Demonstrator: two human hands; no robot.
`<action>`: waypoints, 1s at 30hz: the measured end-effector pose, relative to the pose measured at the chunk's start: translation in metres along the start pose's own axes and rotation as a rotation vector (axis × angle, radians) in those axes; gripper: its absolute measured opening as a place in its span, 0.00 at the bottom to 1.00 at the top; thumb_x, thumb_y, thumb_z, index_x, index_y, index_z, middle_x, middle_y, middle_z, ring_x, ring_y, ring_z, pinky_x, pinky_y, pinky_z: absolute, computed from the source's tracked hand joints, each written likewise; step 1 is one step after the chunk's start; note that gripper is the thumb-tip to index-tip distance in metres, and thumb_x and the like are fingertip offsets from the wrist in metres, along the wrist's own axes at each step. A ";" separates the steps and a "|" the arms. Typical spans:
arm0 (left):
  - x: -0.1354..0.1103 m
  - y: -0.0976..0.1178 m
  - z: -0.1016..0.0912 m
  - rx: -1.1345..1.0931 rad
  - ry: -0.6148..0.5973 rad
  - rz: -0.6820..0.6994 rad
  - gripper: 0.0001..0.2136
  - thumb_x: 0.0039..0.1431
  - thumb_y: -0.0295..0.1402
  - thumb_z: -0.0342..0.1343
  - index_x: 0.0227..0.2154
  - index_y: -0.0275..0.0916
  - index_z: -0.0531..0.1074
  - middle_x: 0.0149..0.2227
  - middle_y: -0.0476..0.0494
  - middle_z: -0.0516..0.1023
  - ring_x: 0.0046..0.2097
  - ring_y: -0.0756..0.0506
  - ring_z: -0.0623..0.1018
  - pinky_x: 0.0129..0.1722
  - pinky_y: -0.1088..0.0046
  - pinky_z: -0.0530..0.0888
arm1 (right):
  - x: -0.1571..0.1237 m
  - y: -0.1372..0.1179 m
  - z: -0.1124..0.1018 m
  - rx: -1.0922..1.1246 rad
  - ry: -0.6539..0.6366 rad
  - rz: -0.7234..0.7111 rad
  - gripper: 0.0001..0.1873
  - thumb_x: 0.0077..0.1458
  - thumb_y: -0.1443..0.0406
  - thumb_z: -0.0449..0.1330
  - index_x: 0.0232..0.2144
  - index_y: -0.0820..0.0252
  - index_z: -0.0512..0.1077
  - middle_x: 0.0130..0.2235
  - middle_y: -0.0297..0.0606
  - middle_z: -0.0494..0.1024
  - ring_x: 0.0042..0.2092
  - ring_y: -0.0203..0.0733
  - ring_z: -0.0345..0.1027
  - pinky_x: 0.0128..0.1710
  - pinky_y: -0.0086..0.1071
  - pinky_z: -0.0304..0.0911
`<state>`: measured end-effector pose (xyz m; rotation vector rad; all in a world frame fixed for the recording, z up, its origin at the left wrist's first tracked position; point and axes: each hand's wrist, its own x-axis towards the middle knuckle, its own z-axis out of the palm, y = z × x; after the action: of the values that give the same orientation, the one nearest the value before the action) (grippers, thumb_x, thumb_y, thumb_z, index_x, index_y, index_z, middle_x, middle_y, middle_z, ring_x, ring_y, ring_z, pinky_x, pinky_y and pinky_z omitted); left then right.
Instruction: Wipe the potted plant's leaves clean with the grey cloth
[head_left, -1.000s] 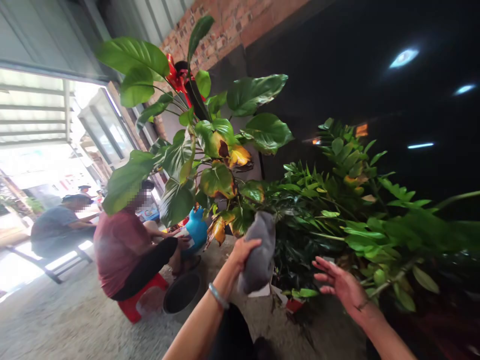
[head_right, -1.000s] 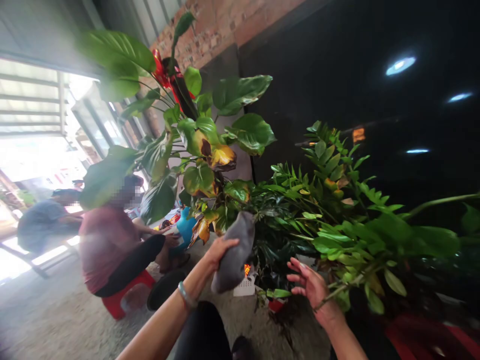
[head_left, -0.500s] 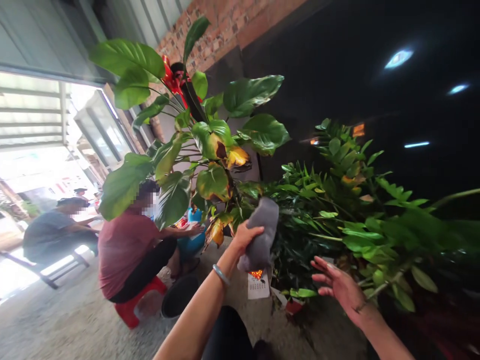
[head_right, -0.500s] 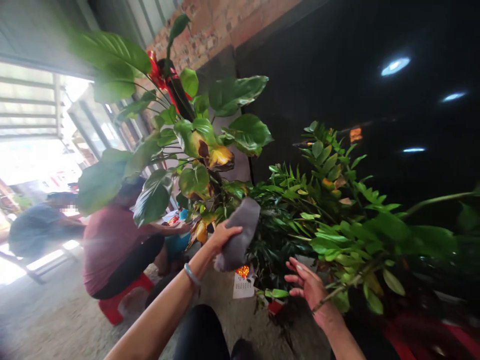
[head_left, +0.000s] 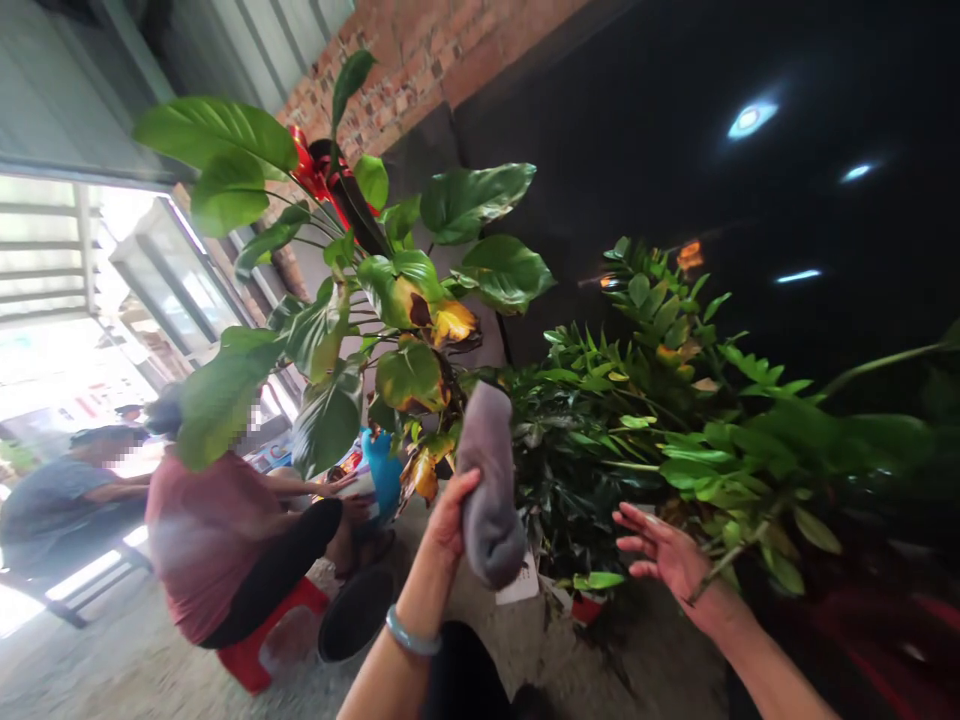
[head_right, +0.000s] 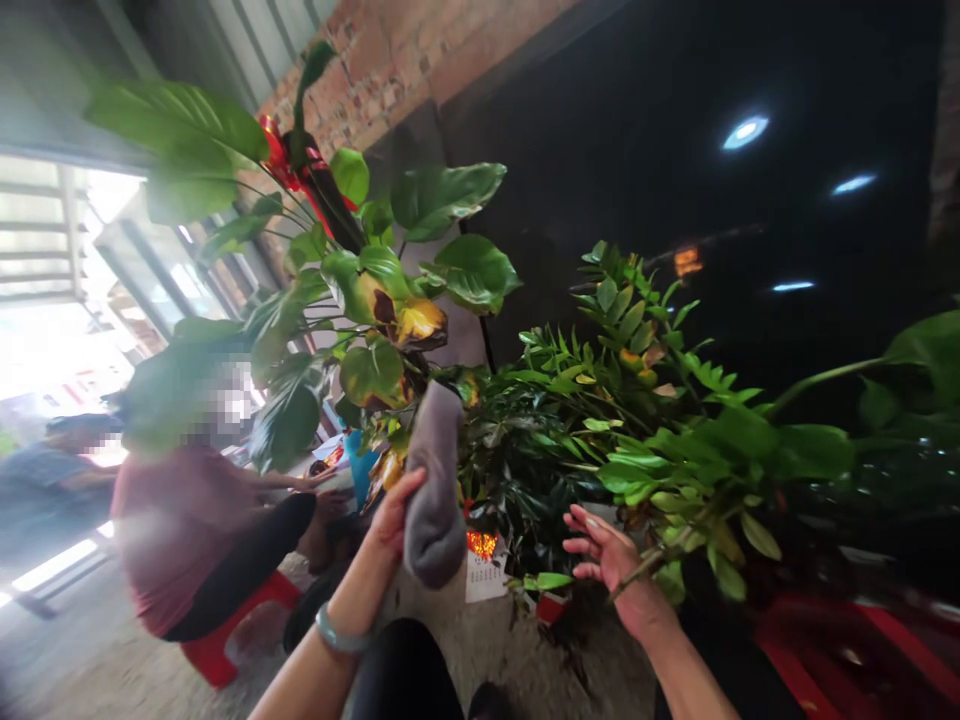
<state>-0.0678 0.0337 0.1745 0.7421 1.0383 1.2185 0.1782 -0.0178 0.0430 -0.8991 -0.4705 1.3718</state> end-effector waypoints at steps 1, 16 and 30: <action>-0.002 -0.018 -0.001 0.076 -0.030 -0.042 0.12 0.34 0.32 0.67 0.25 0.37 0.74 0.19 0.49 0.77 0.22 0.48 0.74 0.26 0.72 0.73 | -0.001 0.001 -0.001 -0.001 -0.014 -0.016 0.12 0.41 0.59 0.66 0.32 0.53 0.81 0.41 0.44 0.83 0.32 0.45 0.75 0.22 0.32 0.67; 0.008 -0.010 0.062 0.223 -0.218 0.141 0.23 0.27 0.38 0.70 0.32 0.36 0.76 0.27 0.47 0.79 0.28 0.47 0.75 0.31 0.70 0.72 | -0.006 -0.004 -0.002 -0.029 -0.062 -0.027 0.14 0.41 0.55 0.66 0.33 0.51 0.81 0.42 0.44 0.82 0.34 0.46 0.75 0.24 0.33 0.67; 0.004 -0.007 0.065 0.202 -0.301 0.196 0.23 0.31 0.38 0.71 0.34 0.37 0.76 0.29 0.47 0.80 0.29 0.46 0.75 0.32 0.70 0.72 | -0.006 -0.010 0.001 -0.013 0.051 -0.008 0.14 0.36 0.58 0.68 0.30 0.55 0.81 0.38 0.45 0.82 0.31 0.44 0.74 0.21 0.31 0.65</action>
<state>-0.0051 0.0410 0.1912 1.1691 0.8604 1.1326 0.1828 -0.0226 0.0530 -0.9397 -0.4433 1.3371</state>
